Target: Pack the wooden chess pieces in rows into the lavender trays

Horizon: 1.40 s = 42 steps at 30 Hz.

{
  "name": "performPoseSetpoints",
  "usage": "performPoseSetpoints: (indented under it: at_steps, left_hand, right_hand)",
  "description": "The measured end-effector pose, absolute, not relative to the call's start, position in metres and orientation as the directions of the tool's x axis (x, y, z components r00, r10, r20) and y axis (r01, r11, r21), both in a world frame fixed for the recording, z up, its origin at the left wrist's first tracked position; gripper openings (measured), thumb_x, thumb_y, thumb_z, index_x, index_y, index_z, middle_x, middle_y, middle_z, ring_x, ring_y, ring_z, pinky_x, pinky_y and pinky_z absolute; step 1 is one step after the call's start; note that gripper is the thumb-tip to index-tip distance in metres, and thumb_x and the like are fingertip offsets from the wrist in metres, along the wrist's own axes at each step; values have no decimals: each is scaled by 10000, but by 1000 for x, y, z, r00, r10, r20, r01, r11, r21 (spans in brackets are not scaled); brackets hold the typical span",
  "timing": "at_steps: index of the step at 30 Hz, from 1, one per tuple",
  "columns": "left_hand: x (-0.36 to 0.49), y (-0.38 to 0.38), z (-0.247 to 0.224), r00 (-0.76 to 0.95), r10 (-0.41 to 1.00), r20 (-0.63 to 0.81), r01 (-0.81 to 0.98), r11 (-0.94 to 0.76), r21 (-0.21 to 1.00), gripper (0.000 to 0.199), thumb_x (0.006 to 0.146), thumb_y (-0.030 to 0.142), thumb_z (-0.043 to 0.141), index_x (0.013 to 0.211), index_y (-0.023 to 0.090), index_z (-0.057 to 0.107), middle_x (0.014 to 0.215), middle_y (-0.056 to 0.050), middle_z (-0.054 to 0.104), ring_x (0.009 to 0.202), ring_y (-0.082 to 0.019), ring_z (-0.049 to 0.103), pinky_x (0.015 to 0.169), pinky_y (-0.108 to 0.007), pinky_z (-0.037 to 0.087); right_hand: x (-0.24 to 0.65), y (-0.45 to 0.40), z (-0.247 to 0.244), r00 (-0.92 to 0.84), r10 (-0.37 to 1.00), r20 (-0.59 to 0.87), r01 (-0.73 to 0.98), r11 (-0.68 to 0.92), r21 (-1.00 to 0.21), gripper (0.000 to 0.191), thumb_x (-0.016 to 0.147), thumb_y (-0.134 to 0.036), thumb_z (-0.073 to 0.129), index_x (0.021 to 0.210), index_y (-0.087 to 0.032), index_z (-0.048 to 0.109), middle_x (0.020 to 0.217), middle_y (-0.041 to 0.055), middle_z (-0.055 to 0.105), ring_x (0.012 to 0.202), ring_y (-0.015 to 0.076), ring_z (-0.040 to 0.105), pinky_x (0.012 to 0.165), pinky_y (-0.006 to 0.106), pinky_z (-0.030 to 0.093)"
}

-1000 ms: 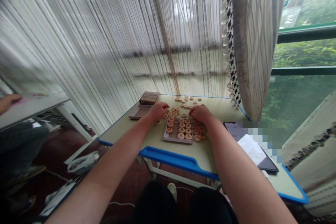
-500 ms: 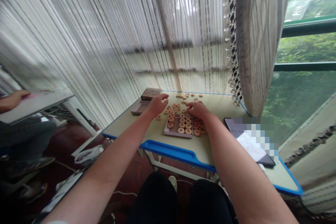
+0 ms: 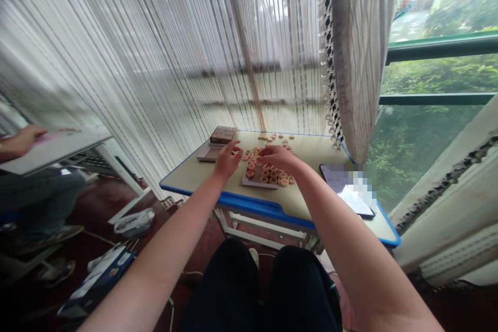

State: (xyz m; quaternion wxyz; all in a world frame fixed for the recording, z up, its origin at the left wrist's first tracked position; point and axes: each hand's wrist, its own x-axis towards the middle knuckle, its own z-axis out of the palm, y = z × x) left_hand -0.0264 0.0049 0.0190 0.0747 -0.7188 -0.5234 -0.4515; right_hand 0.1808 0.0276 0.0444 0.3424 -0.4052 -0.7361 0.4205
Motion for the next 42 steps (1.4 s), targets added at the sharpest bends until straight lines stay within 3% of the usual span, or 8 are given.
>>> performPoseSetpoints:
  at_steps: [4,7,13,17,23,33,37,42]
  left_hand:
    - [-18,2,15,52,698,714,832,-426,355,356,850,297,431,1191,201,462,993,-50,628,895,-136,568,839,-277,447]
    - [-13,-3,15,87,713,696,838,-430,336,439,828,294,468,1256,217,412,1109,-62,591,906,-134,579,831,-275,459]
    - [-5,-12,19,292,646,705,777,-590,219,403,787,341,541,1173,230,511,1130,-37,590,1009,-139,557,908,-261,435]
    - [-3,-13,19,288,624,727,770,-602,211,356,815,396,505,1116,212,552,1084,-52,609,1007,-142,565,895,-265,446]
    - [-3,-12,19,268,619,738,758,-608,234,293,842,352,477,1080,211,572,1057,-56,620,986,-142,576,884,-275,456]
    - [-4,-9,18,207,537,818,670,-687,282,206,785,279,563,958,173,597,941,-63,625,829,-141,578,770,-283,484]
    - [-14,-7,20,162,619,768,670,-641,375,151,726,255,606,850,169,605,819,-27,621,680,-106,530,665,-244,461]
    - [-36,-5,20,255,805,536,671,-546,501,176,660,288,639,780,160,625,753,-1,610,617,-88,465,585,-215,399]
  right_hand:
    - [181,16,36,-278,845,456,419,534,-734,319,711,-369,592,949,-165,648,869,57,660,745,151,583,681,285,465]
    - [181,15,33,-218,807,548,426,584,-691,296,711,-390,586,898,-171,656,826,52,659,729,155,583,681,293,466]
    - [173,12,32,-251,861,443,141,485,-863,291,670,-379,639,877,-175,620,819,46,661,774,159,611,717,299,484]
    - [171,13,32,-234,894,381,-12,389,-921,381,649,-369,669,965,-180,569,861,51,649,816,157,610,730,300,490]
    - [169,11,33,-286,881,378,15,398,-917,297,621,-390,687,795,-172,585,772,19,630,740,141,594,719,297,477]
    - [160,8,35,-278,911,306,-86,293,-952,279,614,-374,707,799,-183,622,794,26,644,751,143,593,717,278,475]
    - [165,14,36,-276,913,300,-214,246,-945,271,674,-408,662,810,-173,652,832,59,658,778,150,601,708,270,475]
    - [181,36,30,22,950,312,-252,307,-918,288,709,-442,599,733,-157,636,727,51,640,641,120,570,531,224,430]
